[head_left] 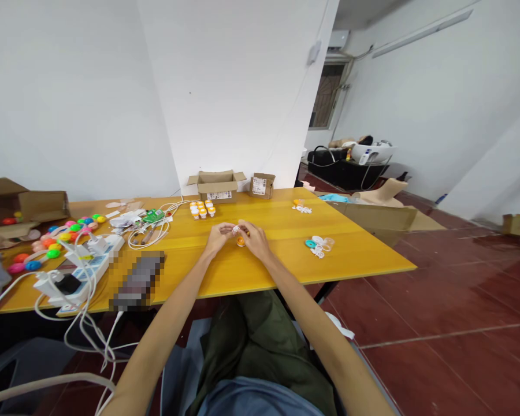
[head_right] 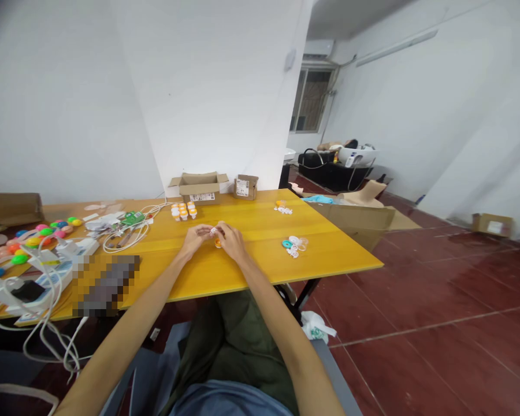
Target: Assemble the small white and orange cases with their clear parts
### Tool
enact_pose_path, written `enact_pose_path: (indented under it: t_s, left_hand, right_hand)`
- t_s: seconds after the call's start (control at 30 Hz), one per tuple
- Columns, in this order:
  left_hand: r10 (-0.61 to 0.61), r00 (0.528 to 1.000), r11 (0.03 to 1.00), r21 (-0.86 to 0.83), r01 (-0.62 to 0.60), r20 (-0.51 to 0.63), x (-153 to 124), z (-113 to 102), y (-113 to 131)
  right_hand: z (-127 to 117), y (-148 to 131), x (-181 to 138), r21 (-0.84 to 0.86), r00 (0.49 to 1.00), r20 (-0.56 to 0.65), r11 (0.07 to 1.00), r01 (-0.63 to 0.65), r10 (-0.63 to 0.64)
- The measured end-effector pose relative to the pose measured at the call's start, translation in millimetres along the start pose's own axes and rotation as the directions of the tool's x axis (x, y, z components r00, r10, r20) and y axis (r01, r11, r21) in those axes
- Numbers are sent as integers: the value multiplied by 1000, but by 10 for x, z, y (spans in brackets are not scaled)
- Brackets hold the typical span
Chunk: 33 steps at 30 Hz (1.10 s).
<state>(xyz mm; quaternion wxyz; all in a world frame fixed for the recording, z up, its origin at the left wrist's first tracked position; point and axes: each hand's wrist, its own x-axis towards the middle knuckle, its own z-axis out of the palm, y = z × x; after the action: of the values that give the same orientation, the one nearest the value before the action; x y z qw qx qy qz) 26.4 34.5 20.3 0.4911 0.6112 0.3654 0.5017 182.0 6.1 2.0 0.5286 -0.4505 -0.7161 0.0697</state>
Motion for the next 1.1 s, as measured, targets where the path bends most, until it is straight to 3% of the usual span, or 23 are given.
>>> enact_pose_path:
  t_s: [0.5, 1.1]
  left_hand:
    - [9, 1000, 1000, -5, -9, 6, -13, 2, 12]
    - [40, 999, 999, 11, -40, 36, 10, -17, -30]
  right_hand:
    - [41, 81, 4, 53, 997, -20, 996, -71, 72]
    - [-3, -32, 41, 178, 997, 33, 981, -78, 73]
